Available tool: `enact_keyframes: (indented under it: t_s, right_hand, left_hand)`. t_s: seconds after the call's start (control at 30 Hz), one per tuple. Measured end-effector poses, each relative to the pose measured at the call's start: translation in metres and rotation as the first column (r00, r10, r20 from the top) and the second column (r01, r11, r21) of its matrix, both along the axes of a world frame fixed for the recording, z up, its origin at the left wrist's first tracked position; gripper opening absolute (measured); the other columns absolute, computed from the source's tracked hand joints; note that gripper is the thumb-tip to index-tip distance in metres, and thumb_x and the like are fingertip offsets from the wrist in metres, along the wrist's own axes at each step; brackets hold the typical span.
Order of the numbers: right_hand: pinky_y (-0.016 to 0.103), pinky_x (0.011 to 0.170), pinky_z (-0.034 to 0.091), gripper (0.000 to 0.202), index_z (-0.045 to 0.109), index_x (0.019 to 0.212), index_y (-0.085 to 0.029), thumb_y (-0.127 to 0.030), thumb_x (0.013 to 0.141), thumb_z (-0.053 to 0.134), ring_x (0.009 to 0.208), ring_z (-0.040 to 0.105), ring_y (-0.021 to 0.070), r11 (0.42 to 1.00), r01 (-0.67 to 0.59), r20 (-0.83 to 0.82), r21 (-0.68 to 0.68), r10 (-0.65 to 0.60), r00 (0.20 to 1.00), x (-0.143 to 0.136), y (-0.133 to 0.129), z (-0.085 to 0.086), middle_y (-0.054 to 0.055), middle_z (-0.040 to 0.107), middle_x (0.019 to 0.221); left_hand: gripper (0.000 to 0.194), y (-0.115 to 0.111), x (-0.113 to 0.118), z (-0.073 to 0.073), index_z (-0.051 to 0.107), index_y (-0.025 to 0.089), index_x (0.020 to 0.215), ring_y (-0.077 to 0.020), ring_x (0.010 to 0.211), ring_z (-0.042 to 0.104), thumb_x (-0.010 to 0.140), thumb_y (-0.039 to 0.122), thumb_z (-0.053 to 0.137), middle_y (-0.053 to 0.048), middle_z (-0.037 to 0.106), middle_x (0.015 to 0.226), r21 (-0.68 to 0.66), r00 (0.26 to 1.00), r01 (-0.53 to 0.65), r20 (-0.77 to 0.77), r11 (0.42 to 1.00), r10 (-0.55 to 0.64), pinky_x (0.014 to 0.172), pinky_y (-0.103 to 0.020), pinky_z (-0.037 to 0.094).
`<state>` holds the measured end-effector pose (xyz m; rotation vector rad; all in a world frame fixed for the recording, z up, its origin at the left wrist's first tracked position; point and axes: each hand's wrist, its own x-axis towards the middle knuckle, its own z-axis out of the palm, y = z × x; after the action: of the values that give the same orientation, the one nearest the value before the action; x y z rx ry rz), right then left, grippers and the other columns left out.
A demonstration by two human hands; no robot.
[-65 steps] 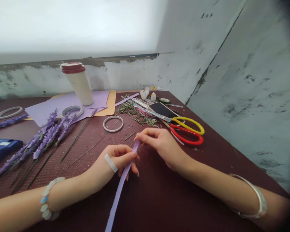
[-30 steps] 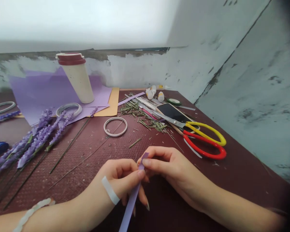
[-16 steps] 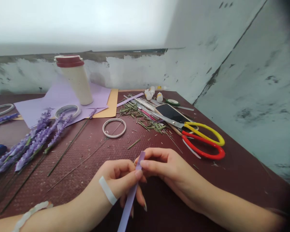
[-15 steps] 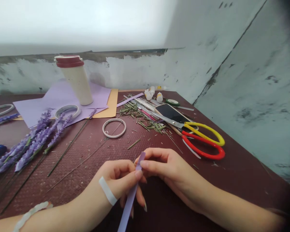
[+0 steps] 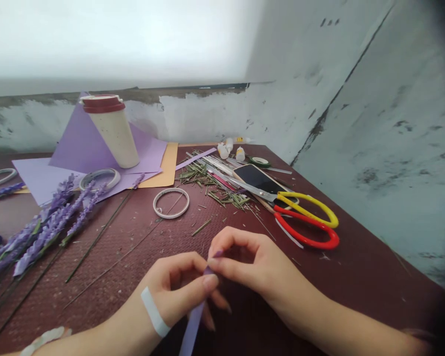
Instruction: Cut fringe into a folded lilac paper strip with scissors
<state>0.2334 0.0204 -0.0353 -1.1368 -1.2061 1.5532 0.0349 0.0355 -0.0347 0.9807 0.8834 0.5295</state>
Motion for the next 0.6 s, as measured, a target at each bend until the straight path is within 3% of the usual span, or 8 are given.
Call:
enact_keyframes:
  t_s: [0.1, 0.23, 0.43, 0.53, 0.6]
  right_hand:
    - [0.037, 0.079, 0.055, 0.032, 0.074, 0.078, -0.025, -0.047, 0.078, 0.098, 0.083, 0.067, 0.0224, 0.996, -0.043, 0.024, 0.082, 0.041, 0.999, 0.001, -0.001, -0.004, 0.002, 0.071, 0.092]
    - [0.040, 0.089, 0.056, 0.030, 0.078, 0.085, -0.025, -0.052, 0.086, 0.091, 0.095, 0.070, 0.0261, 0.986, -0.056, 0.083, 0.159, 0.044, 0.996, 0.002, -0.001, 0.002, 0.004, 0.073, 0.097]
    - [0.040, 0.091, 0.052, 0.042, 0.073, 0.087, -0.025, -0.064, 0.086, 0.090, 0.086, 0.065, 0.0232, 1.000, -0.020, -0.030, 0.011, 0.021, 0.999, 0.006, 0.003, 0.009, 0.000, 0.071, 0.082]
    - [0.038, 0.090, 0.050, 0.049, 0.072, 0.084, -0.024, -0.067, 0.081, 0.095, 0.084, 0.063, 0.0215, 0.993, -0.097, -0.095, -0.061, 0.091, 0.991, 0.004, 0.003, 0.007, 0.000, 0.070, 0.082]
    - [0.038, 0.089, 0.050, 0.050, 0.070, 0.084, -0.024, -0.067, 0.081, 0.095, 0.083, 0.062, 0.0209, 0.989, -0.131, -0.111, -0.075, 0.122, 0.986, 0.002, 0.004, 0.008, -0.001, 0.070, 0.081]
  left_hand:
    - [0.054, 0.000, -0.001, 0.003, 0.076, 0.018, 0.080, -0.0146, 0.057, 0.075, 0.068, 0.057, 0.111, -0.003, 0.085, 0.072, -0.035, 0.997, -0.027, 0.071, 0.999, 0.029, 0.059, -0.023, 0.056]
    - [0.053, 0.003, -0.004, 0.000, 0.078, 0.017, 0.088, -0.0114, 0.045, 0.067, 0.075, 0.061, 0.107, 0.000, 0.079, 0.059, -0.109, 0.997, -0.002, 0.070, 0.994, 0.010, 0.048, -0.019, 0.047]
    - [0.048, 0.007, -0.005, -0.003, 0.076, 0.020, 0.089, -0.0113, 0.037, 0.062, 0.080, 0.058, 0.104, 0.004, 0.073, 0.050, -0.090, 0.997, 0.010, 0.076, 0.996, -0.003, 0.044, -0.019, 0.043]
    - [0.051, 0.008, -0.005, -0.006, 0.075, 0.020, 0.086, -0.0116, 0.036, 0.062, 0.081, 0.063, 0.102, 0.005, 0.071, 0.048, -0.075, 0.993, 0.031, 0.119, 0.997, -0.021, 0.043, -0.019, 0.039]
    - [0.053, 0.008, -0.005, -0.008, 0.076, 0.018, 0.083, -0.0125, 0.041, 0.067, 0.079, 0.065, 0.102, 0.001, 0.077, 0.055, -0.079, 0.991, 0.036, 0.133, 0.996, -0.026, 0.045, -0.019, 0.042]
